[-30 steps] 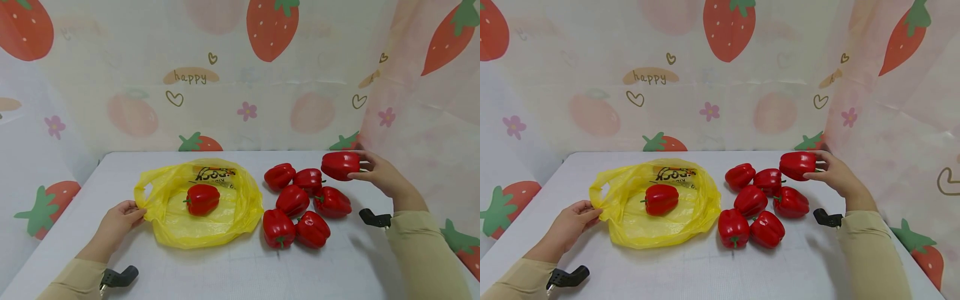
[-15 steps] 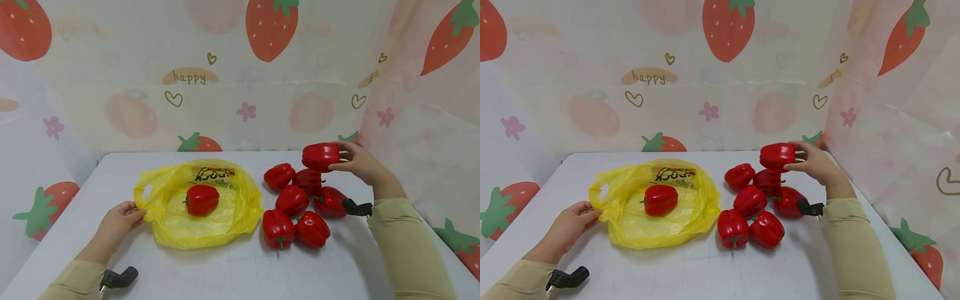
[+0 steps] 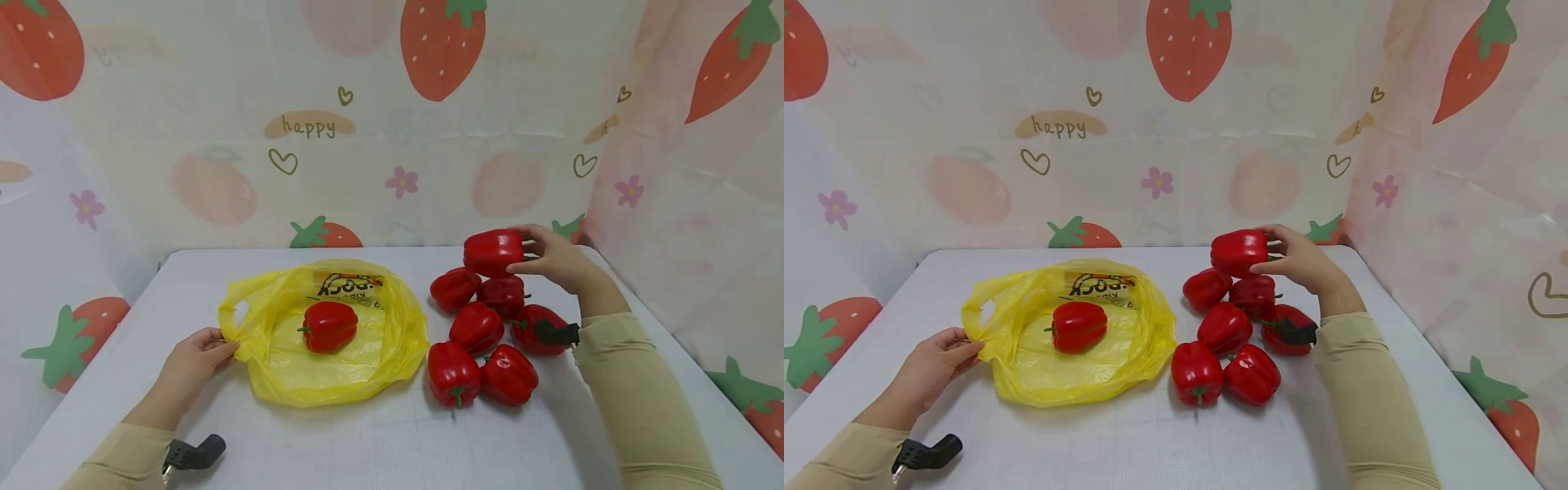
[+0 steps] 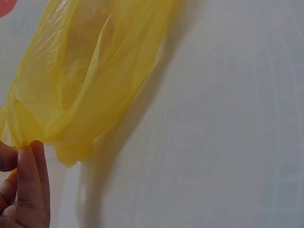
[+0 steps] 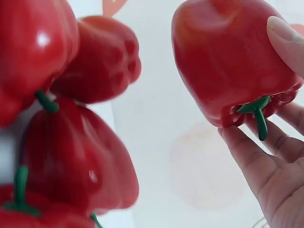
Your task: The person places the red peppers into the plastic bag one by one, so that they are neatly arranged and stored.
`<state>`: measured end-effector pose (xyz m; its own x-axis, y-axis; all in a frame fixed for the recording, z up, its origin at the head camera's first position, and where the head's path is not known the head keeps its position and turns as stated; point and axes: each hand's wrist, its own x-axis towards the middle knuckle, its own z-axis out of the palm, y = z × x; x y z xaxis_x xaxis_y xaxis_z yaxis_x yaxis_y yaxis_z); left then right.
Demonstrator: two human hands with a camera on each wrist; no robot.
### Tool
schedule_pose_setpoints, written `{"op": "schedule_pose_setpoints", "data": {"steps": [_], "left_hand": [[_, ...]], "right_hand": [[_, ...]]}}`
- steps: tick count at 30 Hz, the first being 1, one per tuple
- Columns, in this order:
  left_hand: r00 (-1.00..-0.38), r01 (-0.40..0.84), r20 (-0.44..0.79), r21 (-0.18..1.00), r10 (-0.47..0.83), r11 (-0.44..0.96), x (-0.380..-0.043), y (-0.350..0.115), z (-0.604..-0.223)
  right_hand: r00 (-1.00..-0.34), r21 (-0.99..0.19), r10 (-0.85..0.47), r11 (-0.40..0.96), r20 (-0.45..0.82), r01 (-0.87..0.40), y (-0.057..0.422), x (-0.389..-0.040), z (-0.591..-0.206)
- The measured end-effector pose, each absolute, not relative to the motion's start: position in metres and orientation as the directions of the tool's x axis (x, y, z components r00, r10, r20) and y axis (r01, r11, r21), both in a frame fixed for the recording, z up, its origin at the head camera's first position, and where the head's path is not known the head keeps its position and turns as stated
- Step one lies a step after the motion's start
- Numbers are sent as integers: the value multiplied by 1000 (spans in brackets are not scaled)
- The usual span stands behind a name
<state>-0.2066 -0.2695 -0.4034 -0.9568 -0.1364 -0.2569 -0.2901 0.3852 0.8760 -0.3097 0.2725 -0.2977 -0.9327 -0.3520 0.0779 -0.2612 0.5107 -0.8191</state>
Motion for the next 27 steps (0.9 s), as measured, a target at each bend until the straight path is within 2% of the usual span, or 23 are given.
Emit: {"op": "schedule_pose_setpoints", "data": {"steps": [15, 23, 27], "left_hand": [[-957, -289, -256, 873, -136, 392, -207, -269, -405], [-970, -244, -220, 894, -106, 375, -208, -270, -407], [-970, -243, -221, 895, -101, 375, -208, -271, -407]], "right_hand": [[-913, -826, -403, 490, 70, -279, 231, -319, -297], [-895, -825, -443, 491, 43, -282, 202, -306, -283], [-886, -838, -461, 469, 38, -280, 193, -310, -288]]}}
